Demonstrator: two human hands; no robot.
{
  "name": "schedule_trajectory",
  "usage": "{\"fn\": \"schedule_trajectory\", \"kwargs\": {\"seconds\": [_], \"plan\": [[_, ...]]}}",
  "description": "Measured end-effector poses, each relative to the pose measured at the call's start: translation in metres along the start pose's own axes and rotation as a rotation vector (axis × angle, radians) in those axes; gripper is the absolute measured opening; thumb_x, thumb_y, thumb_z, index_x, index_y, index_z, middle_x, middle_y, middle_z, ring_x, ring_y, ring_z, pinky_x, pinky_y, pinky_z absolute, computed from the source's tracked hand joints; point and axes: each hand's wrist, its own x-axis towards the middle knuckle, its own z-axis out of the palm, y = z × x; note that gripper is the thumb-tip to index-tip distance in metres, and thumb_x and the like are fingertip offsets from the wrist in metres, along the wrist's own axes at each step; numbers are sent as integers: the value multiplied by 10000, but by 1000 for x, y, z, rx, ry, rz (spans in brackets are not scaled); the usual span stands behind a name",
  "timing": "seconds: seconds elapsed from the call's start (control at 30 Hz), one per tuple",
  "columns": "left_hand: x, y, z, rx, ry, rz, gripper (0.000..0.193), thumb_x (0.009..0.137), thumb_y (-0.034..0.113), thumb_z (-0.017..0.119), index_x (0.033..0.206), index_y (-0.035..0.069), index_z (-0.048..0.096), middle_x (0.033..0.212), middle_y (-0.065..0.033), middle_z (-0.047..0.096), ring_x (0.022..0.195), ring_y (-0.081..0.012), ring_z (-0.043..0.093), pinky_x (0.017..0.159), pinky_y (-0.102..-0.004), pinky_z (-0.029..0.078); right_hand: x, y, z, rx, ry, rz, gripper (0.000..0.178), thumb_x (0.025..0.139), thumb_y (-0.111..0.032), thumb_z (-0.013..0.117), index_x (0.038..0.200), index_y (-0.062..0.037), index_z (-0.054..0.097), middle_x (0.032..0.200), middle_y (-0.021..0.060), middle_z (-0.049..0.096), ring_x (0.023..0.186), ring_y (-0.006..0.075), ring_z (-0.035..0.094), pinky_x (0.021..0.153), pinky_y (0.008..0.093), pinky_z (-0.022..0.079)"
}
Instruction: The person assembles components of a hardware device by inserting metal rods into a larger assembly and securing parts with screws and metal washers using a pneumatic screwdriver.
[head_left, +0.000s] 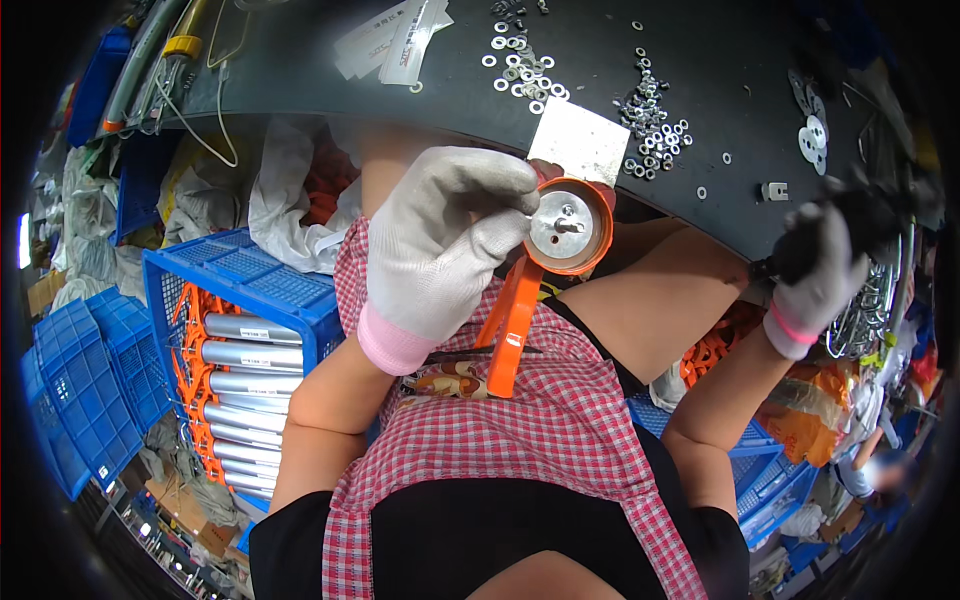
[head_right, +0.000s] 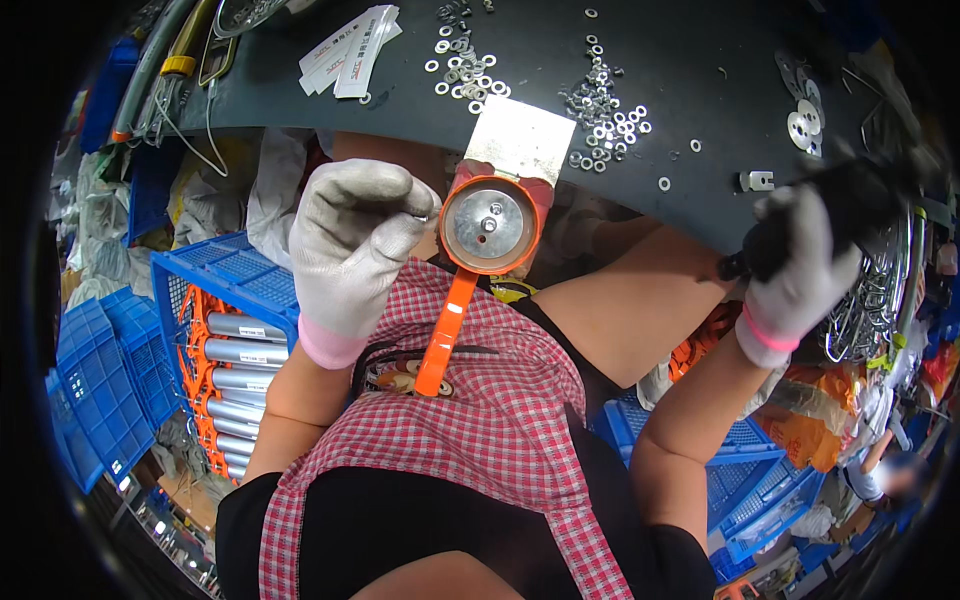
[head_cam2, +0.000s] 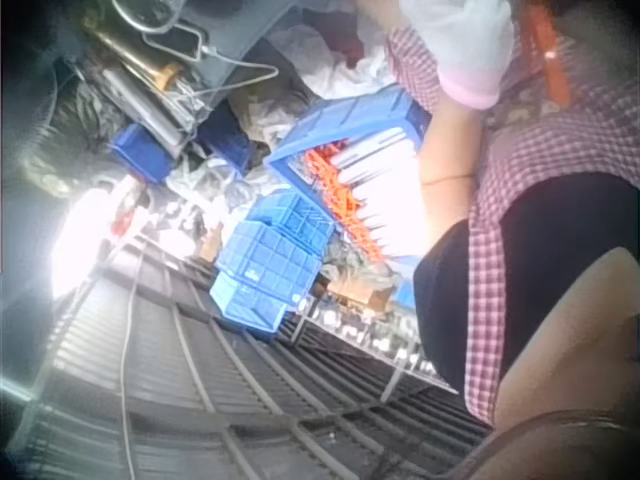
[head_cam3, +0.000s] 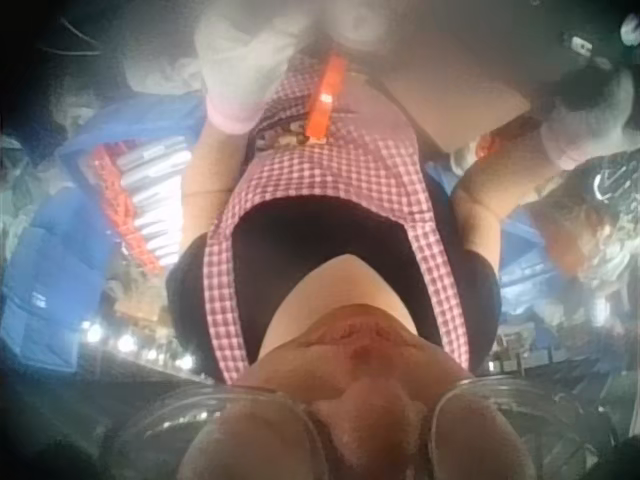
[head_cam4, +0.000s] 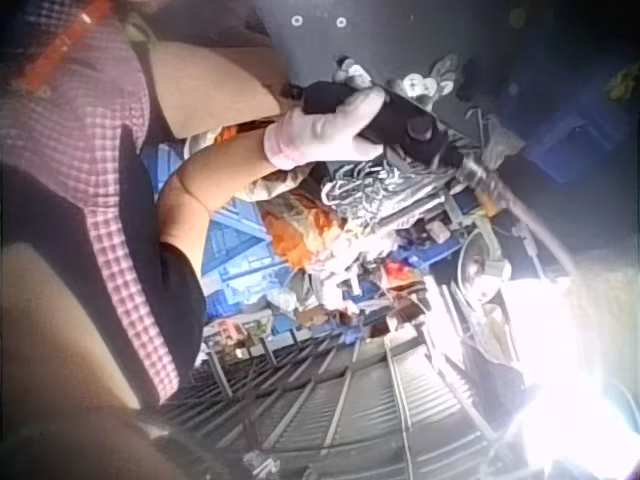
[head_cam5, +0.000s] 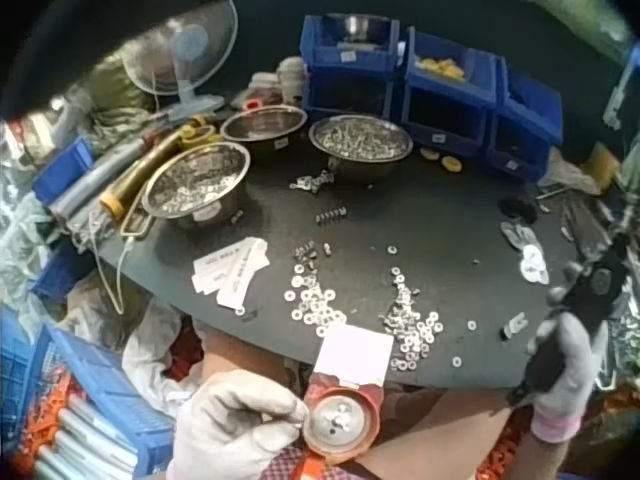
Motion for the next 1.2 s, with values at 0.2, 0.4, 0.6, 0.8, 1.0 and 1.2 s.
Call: {"fn": "schedule_trajectory", "kwargs": {"seconds": [0.2, 0.4, 0.6, 0.8, 1.0, 1.2], "plan": [[6, 12, 23, -615, -53, -152, 377, 858, -18, 587, 1198, 58, 443, 995, -118, 581, 868, -215, 621, 746, -298, 533, -5, -42, 13, 1258, -339, 52, 448, 732, -155, 655, 1133, -53, 482, 996, 60, 581, 771, 102, 491, 690, 242, 407], [10, 24, 37, -884, -147, -327, 380, 904, -29, 495, 1255, 80, 399, 1060, -91, 533, 958, -201, 576, 755, -276, 569, -15, -69, 52, 1368, -340, -54, 336, 668, -110, 642, 970, -54, 506, 836, -12, 534, 620, 53, 565, 658, 227, 450], [5, 26, 35, -968, -144, -374, 319, 918, -18, 466, 1216, 86, 419, 1070, -83, 526, 973, -193, 569, 824, -294, 582, -28, -76, 57, 1134, -321, -212, 297, 680, -91, 638, 956, -70, 531, 802, -29, 540, 639, 31, 565, 661, 207, 441], [3, 18, 32, -929, -125, -312, 313, 918, -19, 467, 1211, 81, 420, 1079, -90, 545, 1035, -219, 562, 821, -286, 580, -33, -80, 56, 1041, -380, -236, 242, 685, -91, 637, 906, -101, 540, 768, -44, 538, 637, 21, 558, 667, 210, 415], [3, 13, 40, -817, -65, -63, 275, 891, -35, 516, 1139, 53, 438, 1029, -108, 605, 978, -241, 605, 805, -321, 584, -35, -81, 56, 1060, -404, -261, 293, 682, -130, 667, 937, -110, 523, 834, -48, 537, 632, 29, 558, 667, 230, 416], [0, 4, 43, -608, 35, 130, 245, 848, -26, 604, 1027, -16, 437, 974, -175, 622, 932, -249, 641, 779, -359, 577, -42, -67, 61, 1100, -379, -285, 400, 682, -167, 694, 1018, -92, 491, 847, -41, 521, 654, 31, 563, 694, 235, 417]]}}
